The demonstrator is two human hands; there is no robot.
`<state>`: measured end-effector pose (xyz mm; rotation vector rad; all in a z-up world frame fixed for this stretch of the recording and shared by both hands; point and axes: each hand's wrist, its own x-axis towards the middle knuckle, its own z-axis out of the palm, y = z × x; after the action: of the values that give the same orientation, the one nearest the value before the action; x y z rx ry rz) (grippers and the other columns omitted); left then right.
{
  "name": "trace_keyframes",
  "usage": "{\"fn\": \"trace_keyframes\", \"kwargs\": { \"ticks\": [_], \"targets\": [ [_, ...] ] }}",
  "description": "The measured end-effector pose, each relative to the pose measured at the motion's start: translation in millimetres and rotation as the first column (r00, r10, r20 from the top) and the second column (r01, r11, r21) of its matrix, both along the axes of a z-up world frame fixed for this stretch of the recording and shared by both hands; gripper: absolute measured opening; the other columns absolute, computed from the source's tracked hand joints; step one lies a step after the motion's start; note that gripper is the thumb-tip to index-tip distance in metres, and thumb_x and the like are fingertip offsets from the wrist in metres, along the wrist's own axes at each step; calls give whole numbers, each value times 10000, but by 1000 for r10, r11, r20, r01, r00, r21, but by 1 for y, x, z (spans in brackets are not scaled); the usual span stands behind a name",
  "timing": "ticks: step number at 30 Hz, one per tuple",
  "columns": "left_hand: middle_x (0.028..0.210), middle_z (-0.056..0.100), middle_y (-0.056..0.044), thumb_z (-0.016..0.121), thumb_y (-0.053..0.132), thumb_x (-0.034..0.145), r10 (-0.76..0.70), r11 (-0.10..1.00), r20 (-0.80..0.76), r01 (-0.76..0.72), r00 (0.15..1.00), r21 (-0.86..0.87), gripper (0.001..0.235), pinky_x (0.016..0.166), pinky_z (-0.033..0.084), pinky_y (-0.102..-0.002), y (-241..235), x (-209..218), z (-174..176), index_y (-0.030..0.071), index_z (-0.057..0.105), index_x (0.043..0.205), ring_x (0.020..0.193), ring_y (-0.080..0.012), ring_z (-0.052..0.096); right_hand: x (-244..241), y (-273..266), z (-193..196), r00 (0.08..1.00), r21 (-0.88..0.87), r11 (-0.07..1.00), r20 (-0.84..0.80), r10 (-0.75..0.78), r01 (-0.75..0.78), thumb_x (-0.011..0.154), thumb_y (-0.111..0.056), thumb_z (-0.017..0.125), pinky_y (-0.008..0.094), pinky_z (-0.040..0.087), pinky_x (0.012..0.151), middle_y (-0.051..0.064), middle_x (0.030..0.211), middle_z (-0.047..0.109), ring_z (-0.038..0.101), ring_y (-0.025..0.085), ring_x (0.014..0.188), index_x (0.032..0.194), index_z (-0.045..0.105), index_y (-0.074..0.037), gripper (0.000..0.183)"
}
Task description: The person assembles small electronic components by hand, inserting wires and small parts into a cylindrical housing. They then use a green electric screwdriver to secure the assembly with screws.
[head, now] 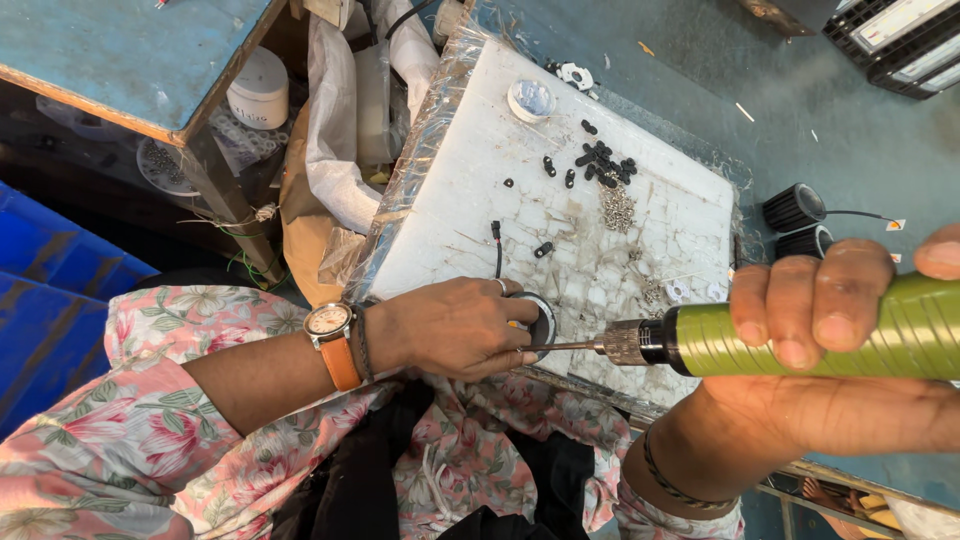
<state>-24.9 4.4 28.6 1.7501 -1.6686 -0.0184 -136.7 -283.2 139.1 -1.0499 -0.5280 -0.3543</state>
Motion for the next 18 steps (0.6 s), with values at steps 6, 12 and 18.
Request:
{"fn": "trace_keyframes", "kwargs": {
  "ticks": [6,12,18],
  "targets": [
    [945,642,-132,550,343,1011,14,1000,-23,-13,1000,20,401,695,532,-484,0,-2,3,45,686,779,700,-364,633,9,5,1,997,-58,996,45,70,-67,878,-789,477,375,499,697,102,957,656,647,179,715,1292,472,-139,770],
    [1017,633,-133,676,366,903,3,998,-22,-1,1000,66,341,705,536,-482,2,0,7,28,694,857,788,-367,646,6,2,3,995,-50,996,62,74,-71,932,-786,475,365,482,693,108,969,661,651,185,743,1291,471,-128,750],
    [1075,620,-119,758,251,807,-46,997,0,46,999,57,248,807,550,-457,5,6,5,34,692,907,1024,-341,641,12,4,1,995,-72,996,88,-49,55,942,-856,400,380,530,658,142,905,686,664,198,639,1267,479,-92,833]
  ]
}}
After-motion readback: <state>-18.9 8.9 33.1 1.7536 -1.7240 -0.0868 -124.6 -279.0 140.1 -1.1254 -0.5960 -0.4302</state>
